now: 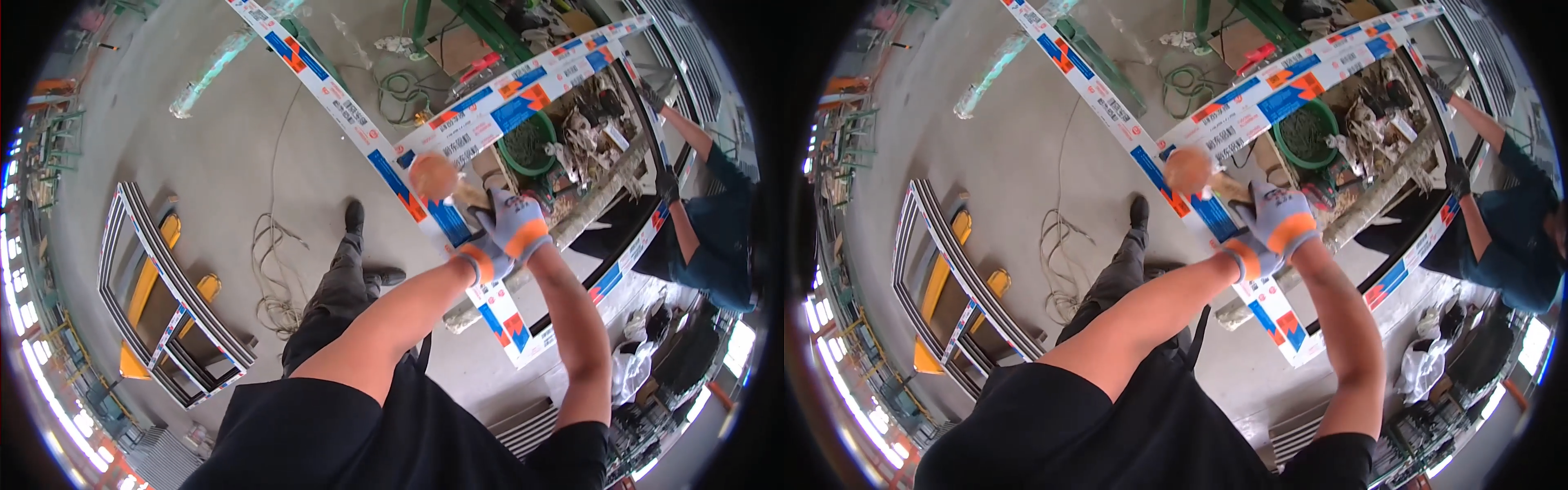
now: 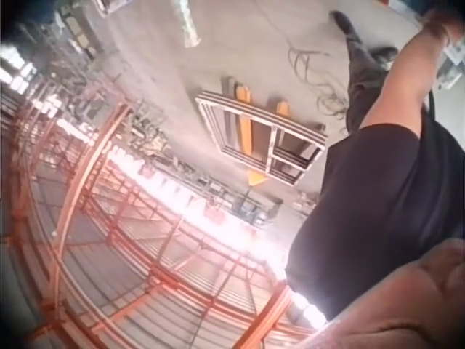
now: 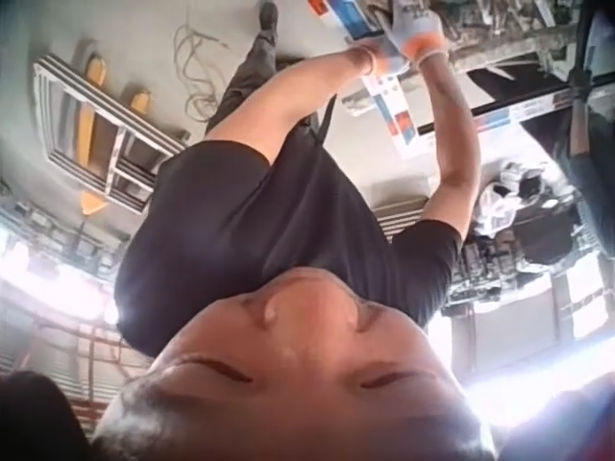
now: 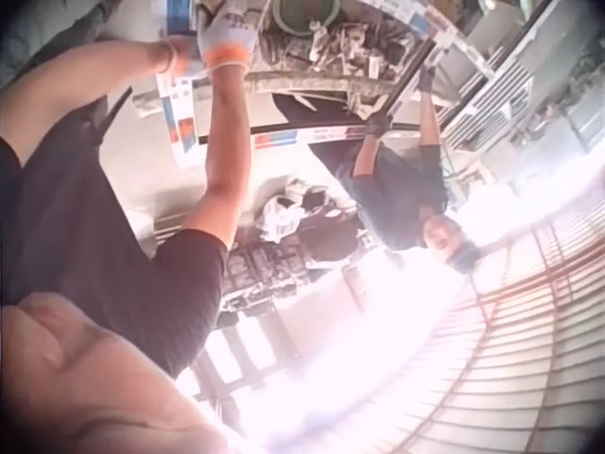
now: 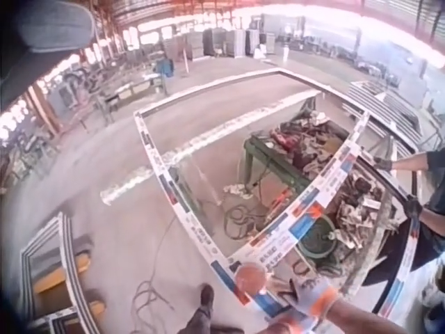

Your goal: Assembling, sealing, and drilling components of a metal window frame at a workshop station.

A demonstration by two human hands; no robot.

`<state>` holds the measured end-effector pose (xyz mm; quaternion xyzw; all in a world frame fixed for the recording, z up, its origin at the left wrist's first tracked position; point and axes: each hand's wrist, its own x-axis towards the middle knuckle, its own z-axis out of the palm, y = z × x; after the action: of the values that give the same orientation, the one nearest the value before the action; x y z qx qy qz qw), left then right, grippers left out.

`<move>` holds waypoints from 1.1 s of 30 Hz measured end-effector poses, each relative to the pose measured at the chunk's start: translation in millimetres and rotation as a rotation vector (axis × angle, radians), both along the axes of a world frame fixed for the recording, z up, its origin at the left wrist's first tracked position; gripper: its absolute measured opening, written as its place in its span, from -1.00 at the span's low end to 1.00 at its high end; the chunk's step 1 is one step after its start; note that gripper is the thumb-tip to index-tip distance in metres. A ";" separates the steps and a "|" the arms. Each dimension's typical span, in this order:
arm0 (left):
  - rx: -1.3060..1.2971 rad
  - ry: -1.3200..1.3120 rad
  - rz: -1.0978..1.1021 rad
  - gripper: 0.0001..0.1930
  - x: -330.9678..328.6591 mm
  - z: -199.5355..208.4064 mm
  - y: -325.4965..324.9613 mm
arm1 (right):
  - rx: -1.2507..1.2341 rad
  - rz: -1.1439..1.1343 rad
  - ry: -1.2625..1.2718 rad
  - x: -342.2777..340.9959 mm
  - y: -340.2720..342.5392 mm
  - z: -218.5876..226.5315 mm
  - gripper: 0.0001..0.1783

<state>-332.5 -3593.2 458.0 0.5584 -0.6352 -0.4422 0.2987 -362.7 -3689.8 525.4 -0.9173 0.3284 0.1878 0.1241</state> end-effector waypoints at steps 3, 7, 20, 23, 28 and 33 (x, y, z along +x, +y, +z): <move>-0.170 -0.104 -0.071 -0.64 1.7 -22.0 -2.3 | -0.034 0.129 -0.001 19.4 3.7 26.7 -0.61; -0.191 -0.415 -0.161 -0.80 1.8 -47.6 -10.6 | 0.153 -0.198 -0.632 28.6 -8.4 63.2 -0.74; -0.133 -0.298 -0.287 -0.67 16.0 -18.8 -32.6 | -0.112 -0.435 -0.013 45.9 -26.6 52.3 -0.49; -0.334 -0.275 -0.322 -0.71 34.9 -22.0 -32.5 | -0.106 -0.698 -0.190 20.3 26.2 69.5 -0.56; -0.564 -0.668 -0.592 -0.70 123.4 5.4 -102.5 | -0.240 -1.559 -0.659 -68.5 139.2 88.7 -0.79; -0.693 -0.724 -0.390 -0.59 196.2 1.1 -197.4 | -0.391 -1.973 -1.046 -91.2 213.0 81.5 -0.78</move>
<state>-136.3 -3790.6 459.1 0.4155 -0.8982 -0.0329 0.1395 -453.9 -3476.8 606.9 -0.2274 0.8397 -0.4532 0.1946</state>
